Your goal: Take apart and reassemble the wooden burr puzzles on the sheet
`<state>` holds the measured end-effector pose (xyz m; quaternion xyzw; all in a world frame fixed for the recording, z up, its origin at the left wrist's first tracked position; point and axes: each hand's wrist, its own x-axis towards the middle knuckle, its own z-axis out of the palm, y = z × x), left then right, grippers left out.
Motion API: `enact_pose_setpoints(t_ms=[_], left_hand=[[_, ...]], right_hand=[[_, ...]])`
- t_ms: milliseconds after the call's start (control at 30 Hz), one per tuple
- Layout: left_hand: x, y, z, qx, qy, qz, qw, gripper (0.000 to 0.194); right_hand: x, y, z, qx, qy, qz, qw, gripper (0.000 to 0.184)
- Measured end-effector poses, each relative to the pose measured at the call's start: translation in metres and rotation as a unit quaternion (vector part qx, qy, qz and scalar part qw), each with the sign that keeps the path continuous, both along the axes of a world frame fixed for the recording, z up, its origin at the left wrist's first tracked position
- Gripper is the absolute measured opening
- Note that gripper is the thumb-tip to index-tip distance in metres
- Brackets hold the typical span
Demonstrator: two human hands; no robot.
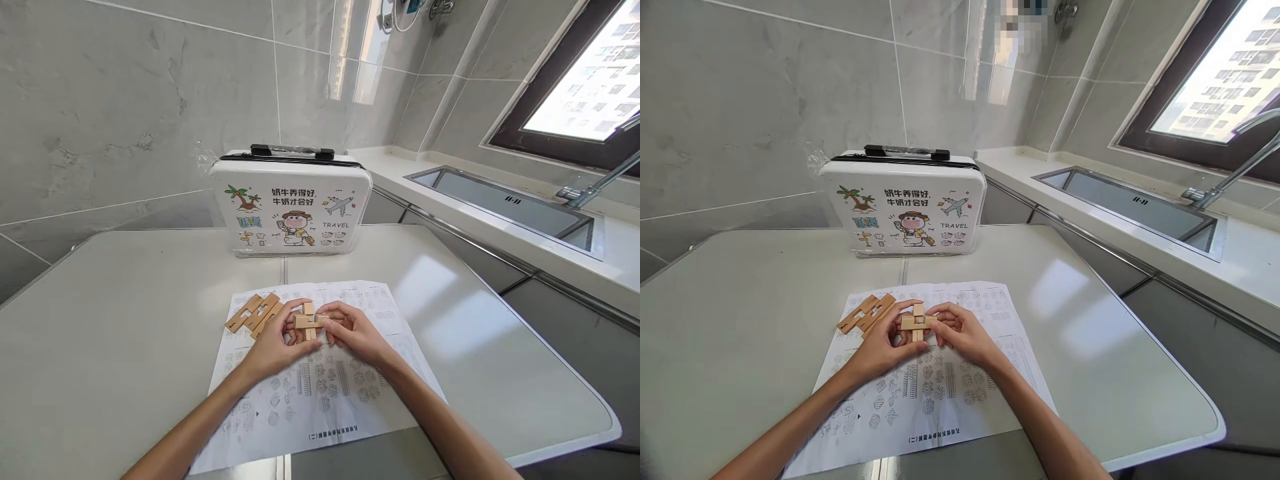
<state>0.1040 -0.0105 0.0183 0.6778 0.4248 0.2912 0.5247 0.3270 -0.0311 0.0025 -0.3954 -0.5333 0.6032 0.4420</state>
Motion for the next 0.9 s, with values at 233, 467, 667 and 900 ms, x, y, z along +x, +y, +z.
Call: enact_pose_setpoints(t_ms=[233, 467, 667, 900], left_hand=[[0.000, 0.000, 0.003, 0.021, 0.013, -0.015, 1.000, 0.077], [-0.001, 0.000, -0.001, 0.025, 0.008, -0.017, 1.000, 0.077], [-0.004, 0.005, -0.008, -0.028, -0.060, 0.007, 0.998, 0.076], [-0.001, 0.007, -0.008, -0.094, -0.155, 0.069, 0.981, 0.072]], right_hand=[[-0.006, -0.002, 0.002, 0.005, -0.022, -0.051, 0.998, 0.042], [-0.005, 0.001, -0.007, 0.006, -0.020, -0.065, 0.998, 0.039], [-0.007, 0.000, -0.009, 0.060, -0.090, -0.115, 0.988, 0.031], [-0.015, -0.008, -0.010, 0.237, -0.324, -0.060, 0.914, 0.029]])
